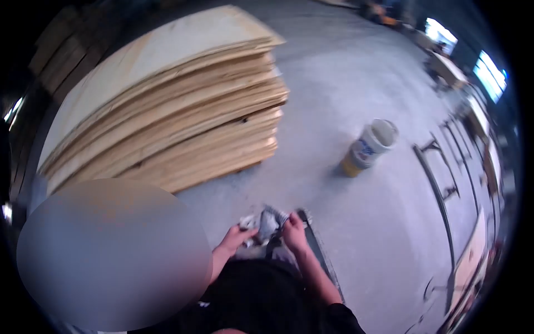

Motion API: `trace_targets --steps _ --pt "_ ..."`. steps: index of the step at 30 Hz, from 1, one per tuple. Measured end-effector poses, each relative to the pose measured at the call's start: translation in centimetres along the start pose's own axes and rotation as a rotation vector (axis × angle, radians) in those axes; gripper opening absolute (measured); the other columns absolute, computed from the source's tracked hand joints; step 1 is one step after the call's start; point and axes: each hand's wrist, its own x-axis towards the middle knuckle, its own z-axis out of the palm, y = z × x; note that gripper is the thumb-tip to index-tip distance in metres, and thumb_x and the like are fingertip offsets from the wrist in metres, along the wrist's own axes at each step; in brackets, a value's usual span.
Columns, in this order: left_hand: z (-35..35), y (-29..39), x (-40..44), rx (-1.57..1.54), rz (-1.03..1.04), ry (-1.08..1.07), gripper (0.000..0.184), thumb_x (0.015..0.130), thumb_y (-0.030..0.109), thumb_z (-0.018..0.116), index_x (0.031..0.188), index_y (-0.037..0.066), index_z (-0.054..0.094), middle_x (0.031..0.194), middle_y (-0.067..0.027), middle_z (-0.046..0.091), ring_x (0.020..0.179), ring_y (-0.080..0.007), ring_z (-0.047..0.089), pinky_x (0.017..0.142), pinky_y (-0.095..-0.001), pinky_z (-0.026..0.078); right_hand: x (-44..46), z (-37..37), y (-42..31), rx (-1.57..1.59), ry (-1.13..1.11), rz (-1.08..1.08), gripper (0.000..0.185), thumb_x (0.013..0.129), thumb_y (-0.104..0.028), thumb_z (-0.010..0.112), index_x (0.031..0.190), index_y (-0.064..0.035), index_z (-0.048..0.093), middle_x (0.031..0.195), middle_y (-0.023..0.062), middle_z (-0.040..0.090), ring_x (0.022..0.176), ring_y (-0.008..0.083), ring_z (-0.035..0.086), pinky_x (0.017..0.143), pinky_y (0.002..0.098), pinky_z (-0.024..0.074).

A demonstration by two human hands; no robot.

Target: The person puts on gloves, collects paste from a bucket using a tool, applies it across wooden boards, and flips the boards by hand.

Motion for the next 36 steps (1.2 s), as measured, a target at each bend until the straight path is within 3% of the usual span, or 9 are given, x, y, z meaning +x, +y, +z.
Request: trace_targets --steps 6,8,12,20,23,25,27,32,36 --pt "1.8 3.7 1.1 -0.269 0.026 0.12 0.036 0.091 0.007 0.078 0.126 0.003 0.069 0.114 -0.004 0.074 0.102 -0.0147 0.071 0.091 -0.0307 0.056 5.7 3.0 -7.0 0.209 -0.315 0.091 0.022 0.094 0.007 0.055 0.113 -0.0027 0.062 0.103 0.0038 0.067 0.09 0.0141 0.065 0.076 0.0271 0.0535" --pt "2.6 3.4 0.2 -0.327 0.144 0.143 0.035 0.091 0.004 0.078 0.125 0.003 0.069 0.115 -0.0034 0.074 0.103 -0.0136 0.07 0.092 -0.0297 0.056 6.0 2.5 -7.8 0.198 -0.357 0.094 0.026 0.093 0.005 0.056 0.117 -0.0051 0.06 0.105 0.0022 0.066 0.08 0.0079 0.059 0.062 0.0204 0.0416" --pt "2.5 2.8 -0.8 -0.297 0.358 0.244 0.033 0.092 0.005 0.078 0.124 0.002 0.07 0.115 -0.0034 0.075 0.104 -0.0127 0.07 0.093 -0.0292 0.056 6.4 2.9 -9.1 0.295 -0.428 0.092 0.021 0.1 0.001 0.048 0.117 -0.0011 0.061 0.11 0.0085 0.069 0.102 0.0205 0.068 0.092 0.0361 0.0566" --pt "-3.3 4.6 -3.2 -0.363 0.576 0.397 0.037 0.093 0.001 0.075 0.129 -0.002 0.065 0.112 -0.009 0.075 0.101 -0.0148 0.071 0.092 -0.0294 0.057 7.1 11.6 -11.0 0.374 -0.419 -0.026 0.015 0.102 -0.007 0.047 0.11 -0.0038 0.06 0.11 0.0084 0.068 0.104 0.022 0.067 0.093 0.0381 0.0552" --pt "-6.7 5.3 -2.6 -0.421 0.543 0.483 0.036 0.093 0.0 0.074 0.128 -0.001 0.064 0.108 -0.0105 0.075 0.098 -0.0148 0.072 0.089 -0.029 0.057 11.8 14.5 -10.9 0.304 -0.479 -0.011 0.017 0.103 -0.008 0.05 0.115 -0.0045 0.062 0.109 0.008 0.068 0.107 0.0221 0.067 0.095 0.0389 0.0546" --pt "-7.7 6.2 -2.9 -0.44 0.513 0.512 0.033 0.095 0.001 0.071 0.128 0.001 0.064 0.109 -0.0111 0.075 0.098 -0.0149 0.072 0.087 -0.0283 0.057 14.0 16.2 -10.1 -0.266 -0.519 -0.404 0.02 0.103 -0.008 0.052 0.119 -0.004 0.062 0.109 0.0076 0.068 0.109 0.0226 0.066 0.096 0.0391 0.0547" --pt "-9.5 6.4 -2.4 -0.461 0.54 0.611 0.031 0.097 0.004 0.069 0.127 0.001 0.064 0.108 -0.0105 0.076 0.099 -0.0151 0.072 0.087 -0.0283 0.056 16.7 18.6 -9.6 0.061 -0.623 -0.068 0.024 0.105 -0.008 0.053 0.126 -0.0027 0.063 0.116 0.0068 0.069 0.113 0.0229 0.066 0.098 0.0386 0.0542" --pt "-12.4 0.4 -2.7 -0.482 0.69 1.016 0.031 0.101 0.008 0.066 0.13 0.0 0.064 0.102 -0.0087 0.076 0.1 -0.0146 0.072 0.088 -0.0284 0.054 17.6 24.6 -7.6 -0.168 -0.736 0.071 0.025 0.105 -0.004 0.047 0.125 -0.002 0.063 0.127 0.0093 0.066 0.115 0.0208 0.064 0.1 0.0377 0.0531" --pt "-10.4 -3.5 -5.7 -0.593 0.927 1.243 0.041 0.099 0.005 0.068 0.139 0.001 0.058 0.127 -0.0102 0.069 0.117 -0.0144 0.064 0.093 -0.0306 0.053 19.6 28.0 -4.1 -0.36 -1.106 0.2 0.027 0.104 -0.001 0.047 0.125 -0.0027 0.063 0.125 0.0085 0.066 0.115 0.0205 0.064 0.1 0.037 0.0525"
